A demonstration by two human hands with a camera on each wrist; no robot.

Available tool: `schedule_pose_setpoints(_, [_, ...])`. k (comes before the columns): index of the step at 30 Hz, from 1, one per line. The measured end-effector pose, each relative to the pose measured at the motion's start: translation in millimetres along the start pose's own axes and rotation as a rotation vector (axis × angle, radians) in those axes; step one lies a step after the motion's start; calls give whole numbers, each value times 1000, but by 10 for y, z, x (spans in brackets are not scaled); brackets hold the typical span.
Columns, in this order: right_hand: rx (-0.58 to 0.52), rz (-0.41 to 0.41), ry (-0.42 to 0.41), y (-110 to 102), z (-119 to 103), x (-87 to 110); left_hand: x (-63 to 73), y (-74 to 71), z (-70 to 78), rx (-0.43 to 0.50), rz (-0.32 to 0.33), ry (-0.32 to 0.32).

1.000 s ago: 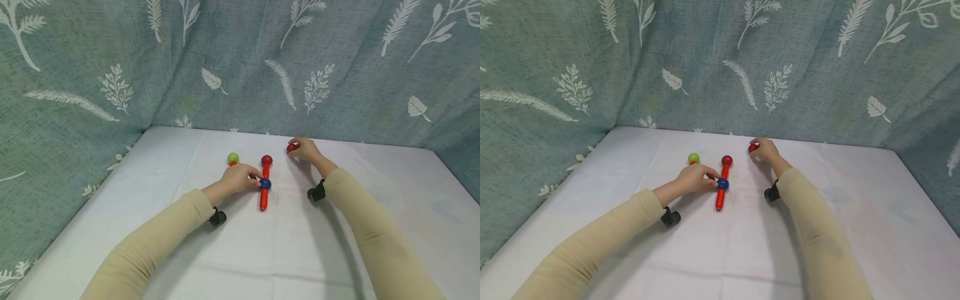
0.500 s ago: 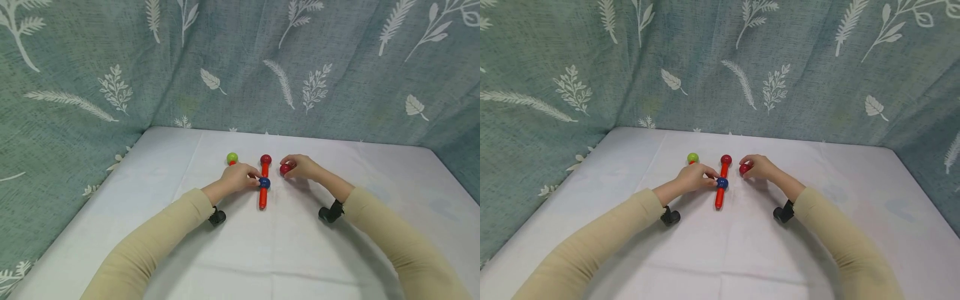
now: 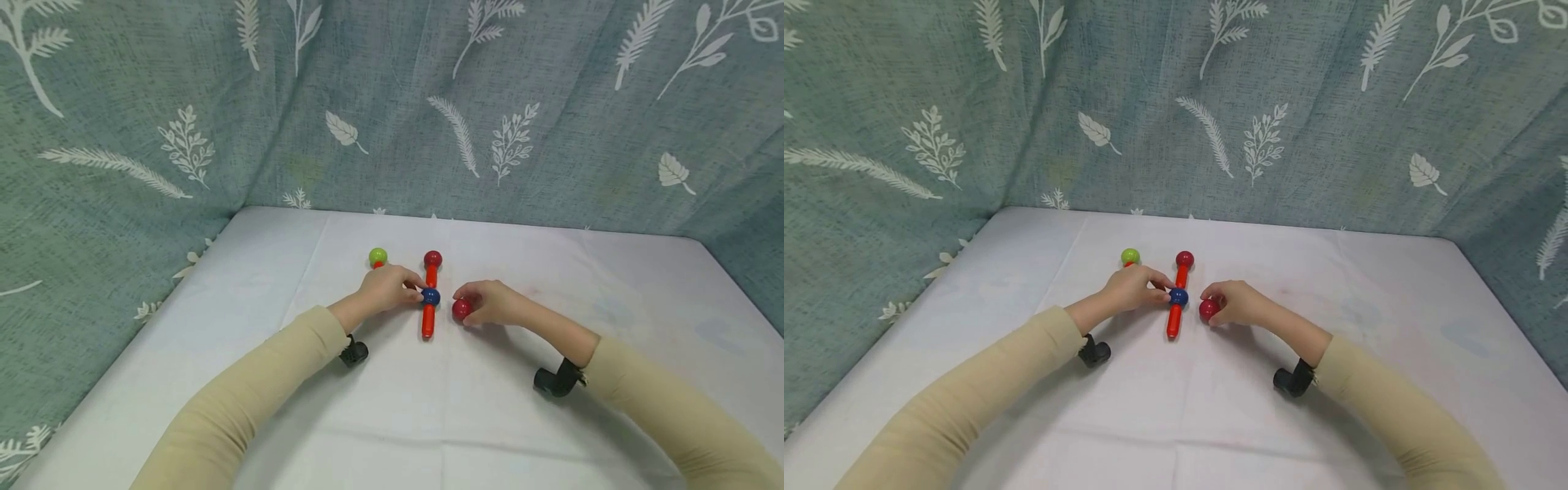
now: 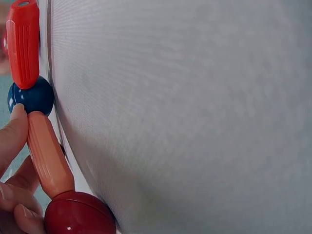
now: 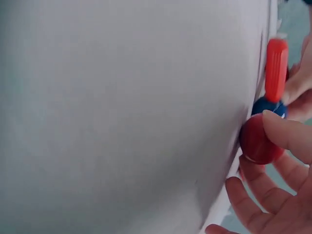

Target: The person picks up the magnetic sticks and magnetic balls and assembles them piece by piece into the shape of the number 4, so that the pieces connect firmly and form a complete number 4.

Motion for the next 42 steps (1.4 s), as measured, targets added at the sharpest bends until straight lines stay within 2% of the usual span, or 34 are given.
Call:
schedule_pose_setpoints(5, [8, -44, -65, 116, -148, 133, 0, -2, -1, 1, 1, 3])
schedule_pose_setpoints(14, [-43, -66, -156, 275, -333, 269, 1, -9, 13, -3, 3, 17])
schedule_pose_setpoints(19, [-33, -49, -236, 357, -475, 298, 4, -32, 26, -16, 21, 34])
schedule_pose_setpoints(22, [-24, -23, -255, 379, -534, 301, 6, -28, 19, -12, 16, 27])
schedule_pose_setpoints(30, [-20, 29, -236, 395, -600, 287, -6, -10, 18, -5, 5, 12])
schedule_pose_setpoints(35, [-9, 39, -190, 400, -602, 287, -20, -3, 15, -12, 2, 13])
schedule_pose_setpoints(42, [1, 50, -179, 404, -611, 295, -51, 10, 17, -5, -18, 12])
Point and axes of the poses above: each hand's wrist, its own x-axis away from the middle knuckle, its own y-axis out of the palm, z = x × y, the point moved 9 cm from there along -x, towards the middle knuckle, and after that the axes turned 8 degrees about -y, right-handed, at the moved point
